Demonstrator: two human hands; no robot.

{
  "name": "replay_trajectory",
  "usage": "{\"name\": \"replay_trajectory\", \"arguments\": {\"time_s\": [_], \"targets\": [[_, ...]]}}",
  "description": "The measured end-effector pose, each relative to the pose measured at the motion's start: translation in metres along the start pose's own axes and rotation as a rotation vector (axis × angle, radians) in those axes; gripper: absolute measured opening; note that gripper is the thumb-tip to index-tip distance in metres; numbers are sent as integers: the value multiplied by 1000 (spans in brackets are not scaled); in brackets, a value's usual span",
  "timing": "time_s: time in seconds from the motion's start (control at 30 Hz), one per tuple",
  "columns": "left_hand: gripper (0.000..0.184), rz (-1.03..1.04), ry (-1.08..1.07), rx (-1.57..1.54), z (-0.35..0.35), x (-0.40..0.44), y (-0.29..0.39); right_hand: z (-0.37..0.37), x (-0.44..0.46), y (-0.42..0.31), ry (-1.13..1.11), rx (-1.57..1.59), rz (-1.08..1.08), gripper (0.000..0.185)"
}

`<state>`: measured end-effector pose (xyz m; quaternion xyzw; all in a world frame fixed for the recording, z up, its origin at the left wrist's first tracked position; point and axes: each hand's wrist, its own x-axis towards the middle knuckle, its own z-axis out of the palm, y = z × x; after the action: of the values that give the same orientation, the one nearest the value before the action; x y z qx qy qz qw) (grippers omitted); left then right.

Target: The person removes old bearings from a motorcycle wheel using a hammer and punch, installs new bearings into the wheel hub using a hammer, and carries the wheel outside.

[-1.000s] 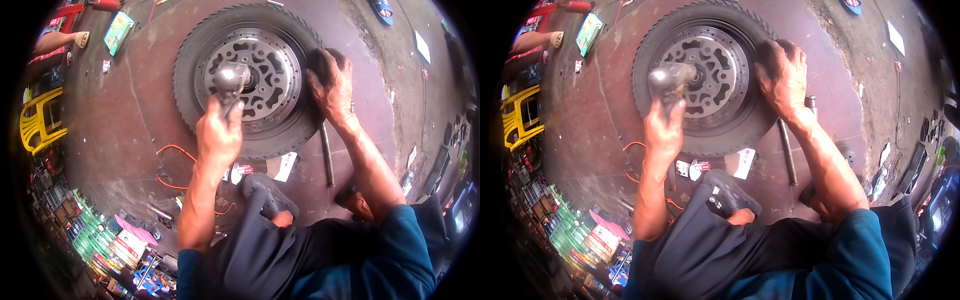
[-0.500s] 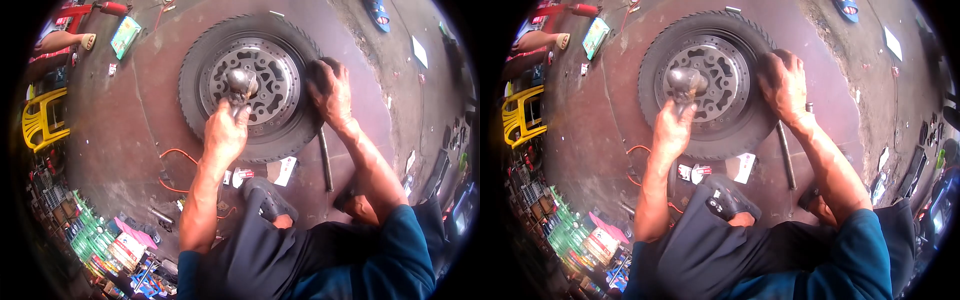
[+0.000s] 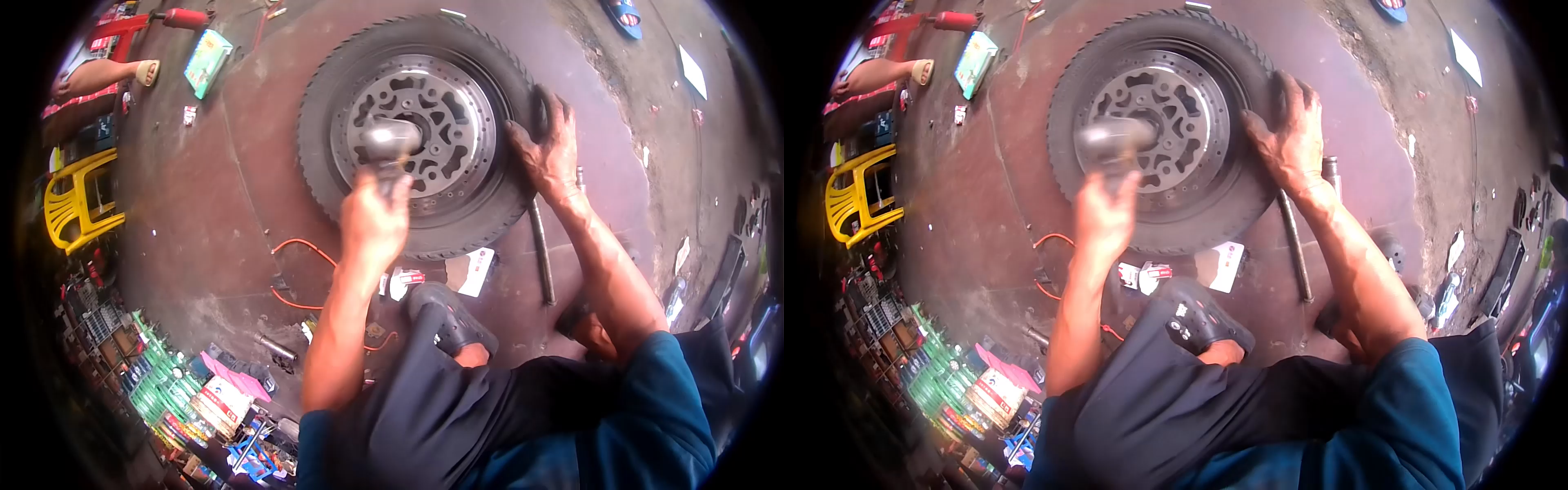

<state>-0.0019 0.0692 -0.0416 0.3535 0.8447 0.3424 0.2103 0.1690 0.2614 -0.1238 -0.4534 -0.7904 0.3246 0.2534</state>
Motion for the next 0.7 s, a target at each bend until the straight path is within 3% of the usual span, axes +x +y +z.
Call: {"name": "replay_trajectory", "arguments": {"time_s": [0.07, 0.2, 0.23, 0.33, 0.43, 0.53, 0.57, 0.63, 0.7], "targets": [[30, -122, -164, 173, -5, 6, 2, 5, -6, 2, -2, -18, -51, 72], [33, 5, 62, -90, -4, 1, 21, -5, -4, 5, -5, -54, -45, 67], [34, -29, 11, -7, -1, 4, 13, -3, -1, 5, 14, -56, -56, 65], [32, -112, -130, 155, 2, 7, 4, -12, 2, 8, -29, 84, 8, 61], [32, -123, -76, 72, -10, 4, 23, -33, -15, 35, 162, 77, 245, 56], [33, -139, 22, -49, 3, -2, 6, -44, -52, 56, 135, -517, 215, 55], [35, -307, -185, 176, 3, 10, 8, -47, -68, 59, 55, -544, 243, 54], [38, -258, -209, 127, -5, 17, 11, -45, -78, 66, -71, -585, 291, 51], [34, -156, -72, -11, -1, 5, 5, -50, -80, 72, -81, -509, 257, 53]]}}
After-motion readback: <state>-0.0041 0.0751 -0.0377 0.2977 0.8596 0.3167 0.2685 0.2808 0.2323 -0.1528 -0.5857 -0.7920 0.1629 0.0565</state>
